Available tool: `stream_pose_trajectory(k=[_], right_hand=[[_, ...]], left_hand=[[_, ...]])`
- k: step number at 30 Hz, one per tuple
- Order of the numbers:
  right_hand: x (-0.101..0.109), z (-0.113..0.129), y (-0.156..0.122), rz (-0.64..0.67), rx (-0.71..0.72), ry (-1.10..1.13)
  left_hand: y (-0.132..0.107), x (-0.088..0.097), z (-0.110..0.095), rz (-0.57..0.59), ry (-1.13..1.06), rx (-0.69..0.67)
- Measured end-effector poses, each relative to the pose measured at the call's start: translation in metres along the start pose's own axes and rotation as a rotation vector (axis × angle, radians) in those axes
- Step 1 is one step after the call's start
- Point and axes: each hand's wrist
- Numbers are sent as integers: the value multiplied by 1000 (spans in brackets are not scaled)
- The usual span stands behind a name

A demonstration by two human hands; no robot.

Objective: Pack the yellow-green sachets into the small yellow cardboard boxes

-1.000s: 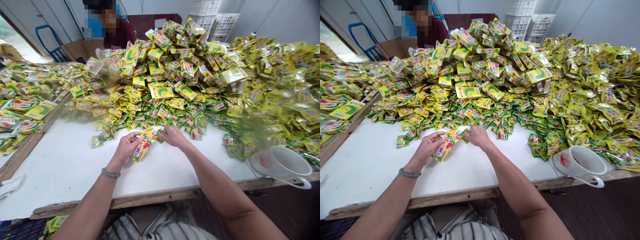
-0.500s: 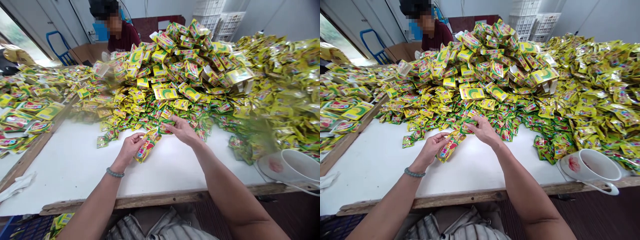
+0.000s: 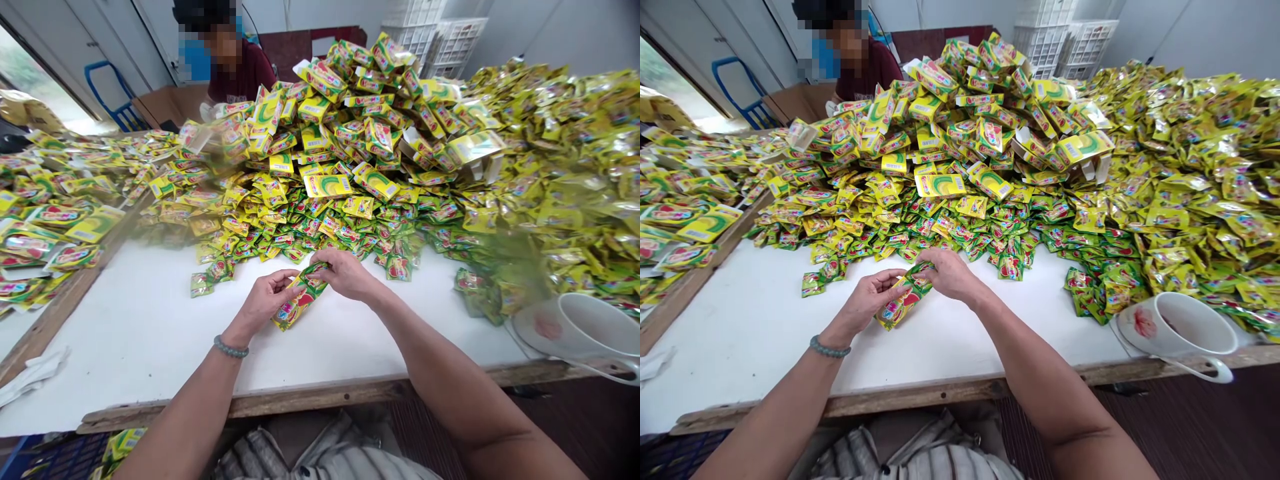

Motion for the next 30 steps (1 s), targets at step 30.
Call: stream_pose_trajectory(k=[30], right_hand=[[-7, 13, -5, -85, -94, 106]], left_hand=[[0, -6, -9, -116, -198, 68]])
Point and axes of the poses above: each hand's wrist, its own y-axis towards the middle knuckle, its own x-axis out of the back of the hand, z = x × y, and after that the axes turned 14 degrees about -x, right-handed
